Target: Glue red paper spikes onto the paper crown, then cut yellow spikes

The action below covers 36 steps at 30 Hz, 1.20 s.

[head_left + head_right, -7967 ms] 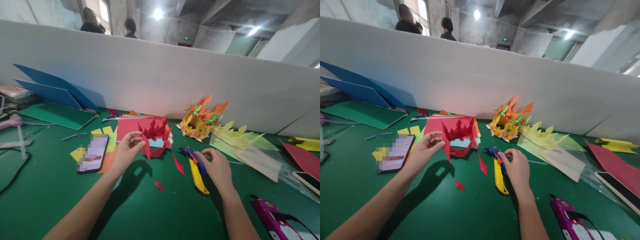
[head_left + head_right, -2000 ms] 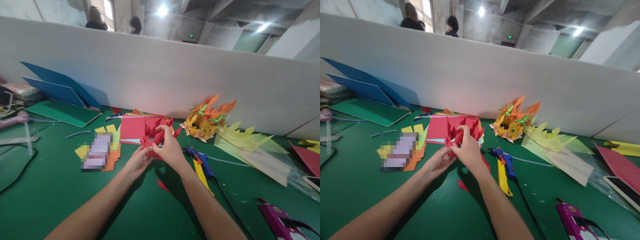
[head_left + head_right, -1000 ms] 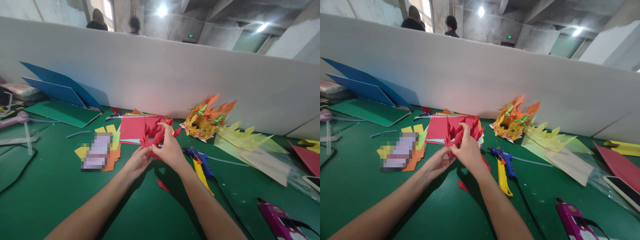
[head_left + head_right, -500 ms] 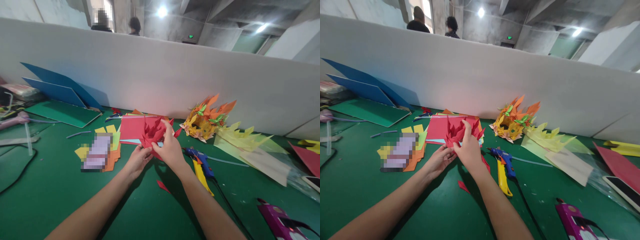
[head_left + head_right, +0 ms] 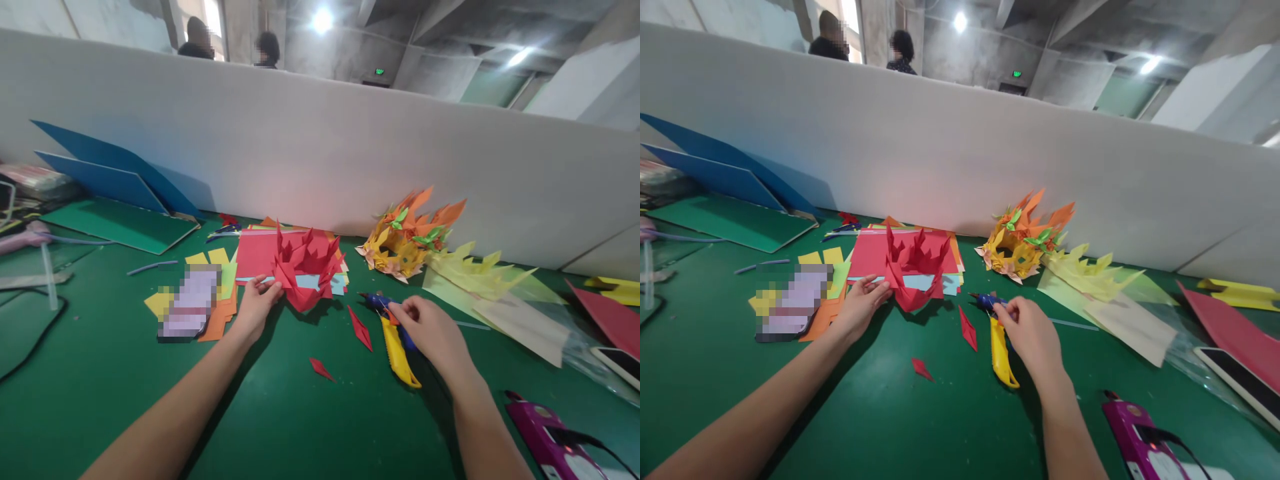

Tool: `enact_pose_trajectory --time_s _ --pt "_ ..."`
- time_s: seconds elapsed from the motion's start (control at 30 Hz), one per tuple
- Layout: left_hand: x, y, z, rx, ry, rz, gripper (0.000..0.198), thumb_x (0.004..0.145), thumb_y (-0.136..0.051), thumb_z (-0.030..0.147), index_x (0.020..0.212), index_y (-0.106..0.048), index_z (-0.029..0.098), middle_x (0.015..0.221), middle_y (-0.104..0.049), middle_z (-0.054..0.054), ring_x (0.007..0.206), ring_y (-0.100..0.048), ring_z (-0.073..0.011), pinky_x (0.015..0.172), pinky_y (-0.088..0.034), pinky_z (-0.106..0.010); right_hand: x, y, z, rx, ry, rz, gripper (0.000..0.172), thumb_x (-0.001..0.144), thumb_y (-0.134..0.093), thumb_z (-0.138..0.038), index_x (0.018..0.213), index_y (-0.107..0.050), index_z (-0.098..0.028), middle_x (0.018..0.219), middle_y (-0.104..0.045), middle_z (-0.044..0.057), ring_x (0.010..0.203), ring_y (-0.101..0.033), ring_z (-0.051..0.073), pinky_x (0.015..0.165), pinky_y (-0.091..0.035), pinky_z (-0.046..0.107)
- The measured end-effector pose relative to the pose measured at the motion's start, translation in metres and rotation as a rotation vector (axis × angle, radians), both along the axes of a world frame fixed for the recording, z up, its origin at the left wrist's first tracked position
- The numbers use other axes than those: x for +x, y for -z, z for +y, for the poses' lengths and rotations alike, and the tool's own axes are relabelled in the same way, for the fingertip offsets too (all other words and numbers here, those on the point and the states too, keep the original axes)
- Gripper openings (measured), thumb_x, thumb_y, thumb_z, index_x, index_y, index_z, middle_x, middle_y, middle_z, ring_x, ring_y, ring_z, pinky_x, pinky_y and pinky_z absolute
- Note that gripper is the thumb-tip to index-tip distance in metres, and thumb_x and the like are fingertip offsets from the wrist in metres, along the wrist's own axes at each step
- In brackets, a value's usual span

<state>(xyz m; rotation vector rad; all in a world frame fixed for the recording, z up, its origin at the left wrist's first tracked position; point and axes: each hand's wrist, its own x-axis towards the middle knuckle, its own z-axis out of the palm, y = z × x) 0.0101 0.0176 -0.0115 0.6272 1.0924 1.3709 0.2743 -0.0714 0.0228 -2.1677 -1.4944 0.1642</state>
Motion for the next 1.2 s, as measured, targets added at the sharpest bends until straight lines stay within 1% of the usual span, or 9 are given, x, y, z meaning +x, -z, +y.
enact_pose_trajectory --time_s 0.17,0.4,0.57,0.63,0.77,0.83,0.9,1.07,1.2 --pt "0.001 -0.002 -0.004 0.031 0.017 0.050 0.024 0.067 -0.071 0.004 0.084 -0.058 0.016 0.071 -0.064 0.001 0.063 -0.062 -0.0095 0.072 -0.047 -0.023 0.017 0.017 -0.008 -0.200 0.095 0.033 0.036 0.074 -0.052 -0.054 0.057 -0.042 -0.025 0.047 -0.050 -0.002 0.043 -0.047 0.017 0.044 -0.024 0.027" --pt "0.001 -0.008 -0.007 0.103 0.026 0.283 0.021 0.061 -0.069 -0.002 0.070 -0.068 0.017 0.088 -0.063 -0.003 0.075 -0.056 -0.0135 0.069 -0.040 -0.022 0.031 0.028 -0.004 -0.276 0.049 0.222 0.034 0.067 -0.059 -0.054 0.070 -0.058 -0.020 0.065 -0.064 0.003 0.058 -0.059 0.019 0.052 -0.035 0.027" --pt "0.001 -0.015 -0.021 0.383 -0.055 0.463 0.021 0.066 -0.067 0.001 0.068 -0.061 0.021 0.078 -0.052 0.000 0.068 -0.049 -0.0141 0.062 -0.037 -0.022 0.034 0.026 -0.005 -0.266 -0.021 0.413 0.034 0.065 -0.057 -0.051 0.071 -0.064 -0.018 0.060 -0.061 0.001 0.055 -0.055 0.016 0.049 -0.035 0.025" --pt "0.002 -0.017 -0.033 0.586 0.124 0.518 0.016 0.069 -0.068 0.007 0.071 -0.061 0.022 0.078 -0.053 0.000 0.065 -0.047 -0.0134 0.066 -0.039 -0.024 0.032 0.019 -0.007 -0.215 0.002 0.444 0.032 0.063 -0.057 -0.050 0.070 -0.063 -0.018 0.059 -0.059 0.001 0.055 -0.055 0.016 0.049 -0.036 0.025" --pt "0.008 -0.015 -0.051 0.877 0.915 0.854 0.021 0.073 -0.071 0.022 0.093 -0.065 0.023 0.092 -0.061 -0.004 0.079 -0.055 -0.0179 0.073 -0.042 -0.028 0.019 0.007 -0.009 -0.025 -0.020 0.652 0.024 0.059 -0.058 -0.041 0.072 -0.056 -0.021 0.067 -0.061 0.001 0.060 -0.058 0.017 0.053 -0.044 0.026" --pt "0.011 -0.011 -0.053 0.992 1.135 1.010 0.033 0.069 -0.076 0.030 0.100 -0.065 0.022 0.102 -0.061 -0.008 0.092 -0.056 -0.0229 0.080 -0.042 -0.031 0.011 0.004 -0.009 0.024 -0.065 0.816 0.025 0.059 -0.058 -0.038 0.076 -0.051 -0.021 0.070 -0.063 0.002 0.056 -0.058 0.015 0.050 -0.045 0.025" --pt "0.013 -0.008 -0.053 1.038 1.184 1.126 0.036 0.071 -0.076 0.032 0.103 -0.065 0.020 0.103 -0.061 -0.009 0.094 -0.056 -0.0241 0.080 -0.043 -0.031 0.003 0.003 -0.009 0.045 -0.126 0.925 0.029 0.060 -0.058 -0.038 0.082 -0.048 -0.022 0.067 -0.062 0.000 0.050 -0.055 0.013 0.045 -0.041 0.024" --pt "0.015 -0.009 -0.051 0.997 1.232 1.232 0.010 0.085 -0.059 0.016 0.088 -0.067 0.018 0.086 -0.062 -0.005 0.079 -0.059 -0.0174 0.069 -0.042 -0.024 -0.012 0.007 -0.006 0.000 -0.175 0.979 0.024 0.060 -0.058 -0.034 0.075 -0.045 -0.022 0.050 -0.053 -0.008 0.040 -0.045 0.009 0.041 -0.033 0.020" --pt "0.014 -0.010 -0.050 1.005 1.111 1.280 0.013 0.083 -0.054 0.012 0.081 -0.064 0.019 0.080 -0.061 -0.004 0.071 -0.057 -0.0175 0.063 -0.039 -0.025 -0.019 0.011 -0.003 0.018 -0.192 1.005 0.019 0.058 -0.058 -0.033 0.062 -0.042 -0.021 0.045 -0.050 -0.007 0.039 -0.044 0.008 0.042 -0.032 0.022"
